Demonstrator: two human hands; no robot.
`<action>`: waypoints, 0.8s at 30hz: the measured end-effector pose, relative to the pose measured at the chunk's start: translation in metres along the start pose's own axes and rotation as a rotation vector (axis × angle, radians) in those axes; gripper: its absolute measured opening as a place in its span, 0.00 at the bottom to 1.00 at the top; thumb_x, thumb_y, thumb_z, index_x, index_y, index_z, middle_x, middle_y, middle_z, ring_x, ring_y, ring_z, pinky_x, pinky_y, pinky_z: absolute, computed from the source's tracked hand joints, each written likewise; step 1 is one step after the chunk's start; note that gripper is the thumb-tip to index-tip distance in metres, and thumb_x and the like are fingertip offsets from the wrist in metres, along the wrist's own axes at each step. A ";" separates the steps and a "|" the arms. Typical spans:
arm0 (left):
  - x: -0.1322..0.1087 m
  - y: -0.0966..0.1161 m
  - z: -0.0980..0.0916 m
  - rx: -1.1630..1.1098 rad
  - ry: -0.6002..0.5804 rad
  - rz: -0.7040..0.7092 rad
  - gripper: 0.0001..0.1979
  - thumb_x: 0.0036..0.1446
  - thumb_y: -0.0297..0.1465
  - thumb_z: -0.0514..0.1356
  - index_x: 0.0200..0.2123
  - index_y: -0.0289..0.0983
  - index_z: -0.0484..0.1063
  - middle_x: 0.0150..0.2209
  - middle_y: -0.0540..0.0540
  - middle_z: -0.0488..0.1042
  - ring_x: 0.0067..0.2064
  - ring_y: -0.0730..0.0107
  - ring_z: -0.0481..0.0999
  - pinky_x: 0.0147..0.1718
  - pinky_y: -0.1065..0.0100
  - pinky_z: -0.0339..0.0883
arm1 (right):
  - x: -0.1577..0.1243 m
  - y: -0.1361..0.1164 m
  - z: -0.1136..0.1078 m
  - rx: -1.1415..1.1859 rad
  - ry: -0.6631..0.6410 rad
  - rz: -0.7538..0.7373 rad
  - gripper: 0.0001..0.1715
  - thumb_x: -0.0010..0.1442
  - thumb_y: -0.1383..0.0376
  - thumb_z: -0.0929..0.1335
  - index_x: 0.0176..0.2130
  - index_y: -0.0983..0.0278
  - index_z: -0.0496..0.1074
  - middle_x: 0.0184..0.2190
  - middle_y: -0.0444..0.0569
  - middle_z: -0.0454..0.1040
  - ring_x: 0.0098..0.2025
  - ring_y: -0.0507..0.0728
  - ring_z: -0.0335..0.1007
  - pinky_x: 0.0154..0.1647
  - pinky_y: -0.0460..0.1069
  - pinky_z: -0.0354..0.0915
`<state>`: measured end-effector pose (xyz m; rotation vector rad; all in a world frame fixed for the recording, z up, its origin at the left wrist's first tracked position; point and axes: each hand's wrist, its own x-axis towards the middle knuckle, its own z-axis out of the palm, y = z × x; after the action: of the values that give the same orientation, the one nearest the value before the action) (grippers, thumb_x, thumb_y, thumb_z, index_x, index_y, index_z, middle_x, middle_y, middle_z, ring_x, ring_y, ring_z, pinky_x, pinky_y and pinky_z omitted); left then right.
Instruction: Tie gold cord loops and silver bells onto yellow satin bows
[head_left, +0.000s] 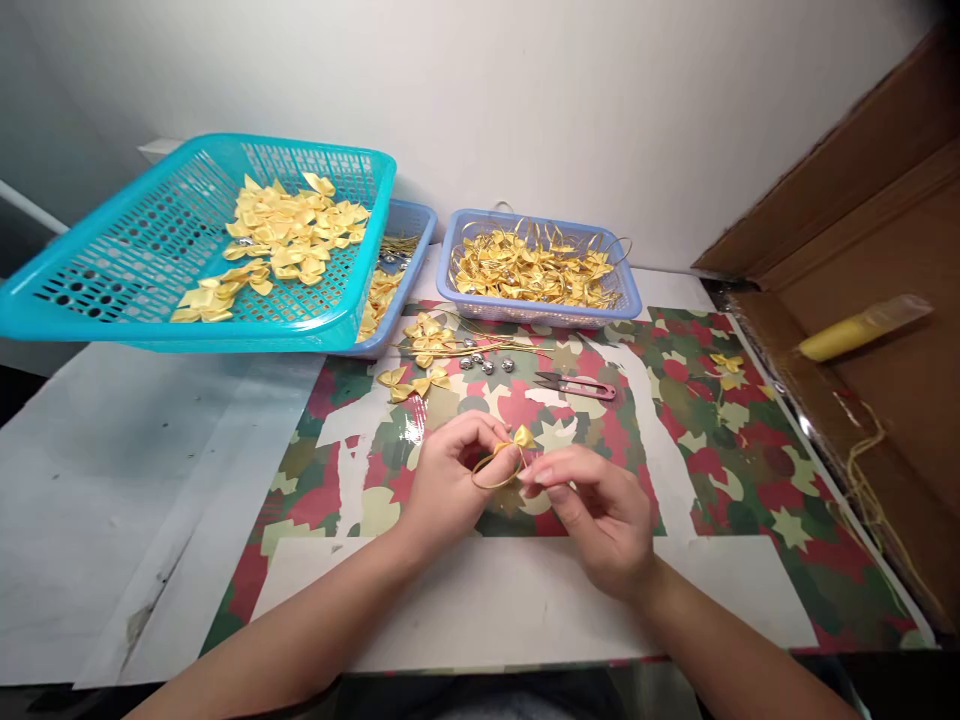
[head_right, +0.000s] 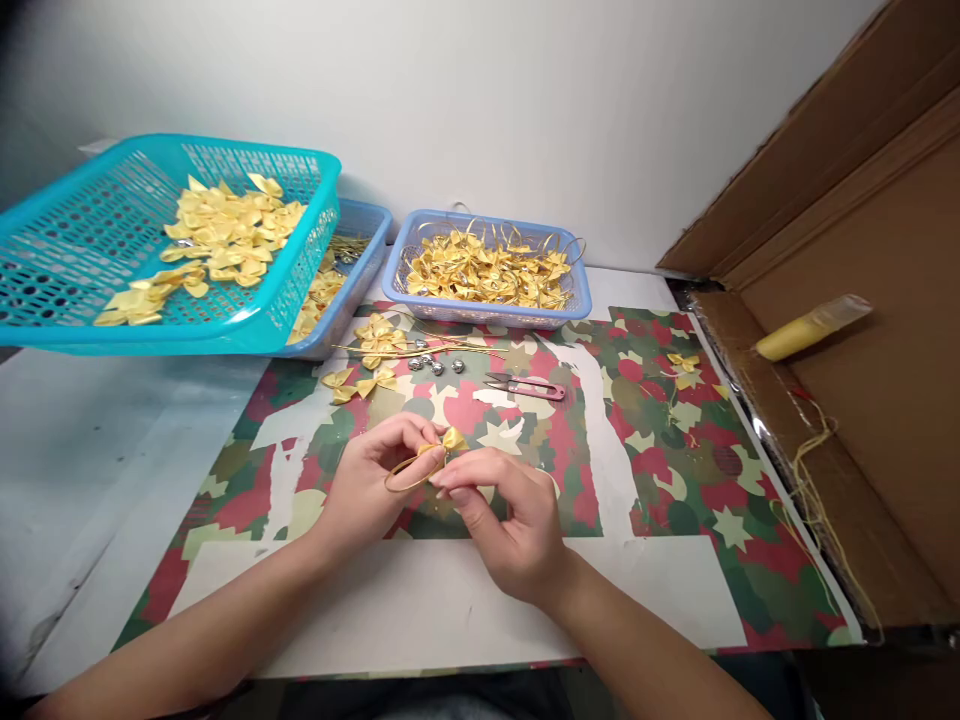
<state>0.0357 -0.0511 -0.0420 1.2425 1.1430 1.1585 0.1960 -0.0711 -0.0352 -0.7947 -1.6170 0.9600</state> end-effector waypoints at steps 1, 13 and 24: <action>0.000 0.000 0.000 -0.034 -0.005 -0.016 0.12 0.52 0.27 0.63 0.19 0.36 0.67 0.31 0.48 0.70 0.34 0.71 0.73 0.31 0.72 0.67 | 0.000 0.000 0.000 0.041 -0.016 0.053 0.10 0.65 0.71 0.64 0.40 0.59 0.73 0.32 0.47 0.76 0.33 0.53 0.74 0.34 0.50 0.72; 0.006 0.000 0.003 -0.139 -0.038 -0.125 0.12 0.49 0.29 0.64 0.19 0.35 0.65 0.28 0.50 0.68 0.27 0.76 0.69 0.27 0.73 0.66 | 0.012 -0.011 -0.026 0.487 0.155 0.268 0.03 0.60 0.64 0.71 0.35 0.55 0.78 0.27 0.43 0.73 0.29 0.51 0.74 0.23 0.43 0.68; 0.004 -0.002 0.005 -0.132 -0.031 -0.147 0.11 0.46 0.27 0.64 0.19 0.34 0.64 0.28 0.50 0.68 0.28 0.76 0.69 0.27 0.74 0.65 | 0.010 -0.008 -0.027 0.452 0.128 0.244 0.04 0.61 0.65 0.71 0.36 0.54 0.78 0.27 0.44 0.72 0.28 0.51 0.73 0.23 0.44 0.67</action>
<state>0.0410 -0.0473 -0.0443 1.0549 1.0973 1.0828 0.2191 -0.0609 -0.0197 -0.7272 -1.1465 1.3597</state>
